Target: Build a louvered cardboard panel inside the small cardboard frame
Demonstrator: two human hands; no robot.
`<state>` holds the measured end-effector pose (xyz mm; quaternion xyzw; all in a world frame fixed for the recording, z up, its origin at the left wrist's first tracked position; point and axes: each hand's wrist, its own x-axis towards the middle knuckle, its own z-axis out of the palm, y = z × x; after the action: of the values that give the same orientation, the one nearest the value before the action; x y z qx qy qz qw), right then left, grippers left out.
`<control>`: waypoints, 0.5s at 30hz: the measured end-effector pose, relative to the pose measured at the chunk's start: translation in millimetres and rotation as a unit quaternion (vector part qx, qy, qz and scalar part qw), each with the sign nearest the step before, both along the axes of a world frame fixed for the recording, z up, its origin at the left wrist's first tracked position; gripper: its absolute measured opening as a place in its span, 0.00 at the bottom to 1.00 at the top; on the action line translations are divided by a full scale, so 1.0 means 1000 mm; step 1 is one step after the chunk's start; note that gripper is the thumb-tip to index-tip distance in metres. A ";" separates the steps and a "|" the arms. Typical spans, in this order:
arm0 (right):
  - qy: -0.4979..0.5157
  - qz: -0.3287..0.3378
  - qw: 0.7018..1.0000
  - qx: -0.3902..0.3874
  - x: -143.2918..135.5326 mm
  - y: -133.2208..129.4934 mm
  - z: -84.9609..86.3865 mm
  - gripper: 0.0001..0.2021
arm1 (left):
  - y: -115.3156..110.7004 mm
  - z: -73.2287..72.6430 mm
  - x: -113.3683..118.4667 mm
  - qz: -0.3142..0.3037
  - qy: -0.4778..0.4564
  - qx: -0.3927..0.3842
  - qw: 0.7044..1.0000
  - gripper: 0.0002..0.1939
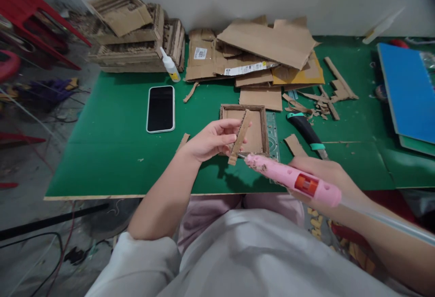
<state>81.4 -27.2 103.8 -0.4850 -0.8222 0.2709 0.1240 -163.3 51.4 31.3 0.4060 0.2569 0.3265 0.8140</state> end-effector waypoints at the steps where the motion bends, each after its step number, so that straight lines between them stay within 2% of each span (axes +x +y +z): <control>1: 0.002 0.000 1.000 0.000 -0.001 -0.001 0.000 0.10 | 0.000 0.000 0.000 0.000 0.000 -0.002 1.000 0.26; 5: 0.010 0.023 1.000 0.002 -0.002 -0.002 0.000 0.09 | 0.000 0.000 0.000 0.000 -0.002 -0.004 1.000 0.26; 11: -0.003 0.010 1.000 -0.010 -0.005 -0.004 0.007 0.10 | 0.000 0.000 0.000 0.000 -0.007 -0.008 1.000 0.26; 15: -0.015 0.039 0.999 -0.007 -0.003 -0.002 0.008 0.10 | 0.000 0.000 0.000 -0.007 -0.022 -0.007 1.000 0.23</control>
<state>78.6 -29.5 112.1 -0.4574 -0.8402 0.2743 0.0977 -163.5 51.7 31.0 0.3950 0.2384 0.3278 0.8244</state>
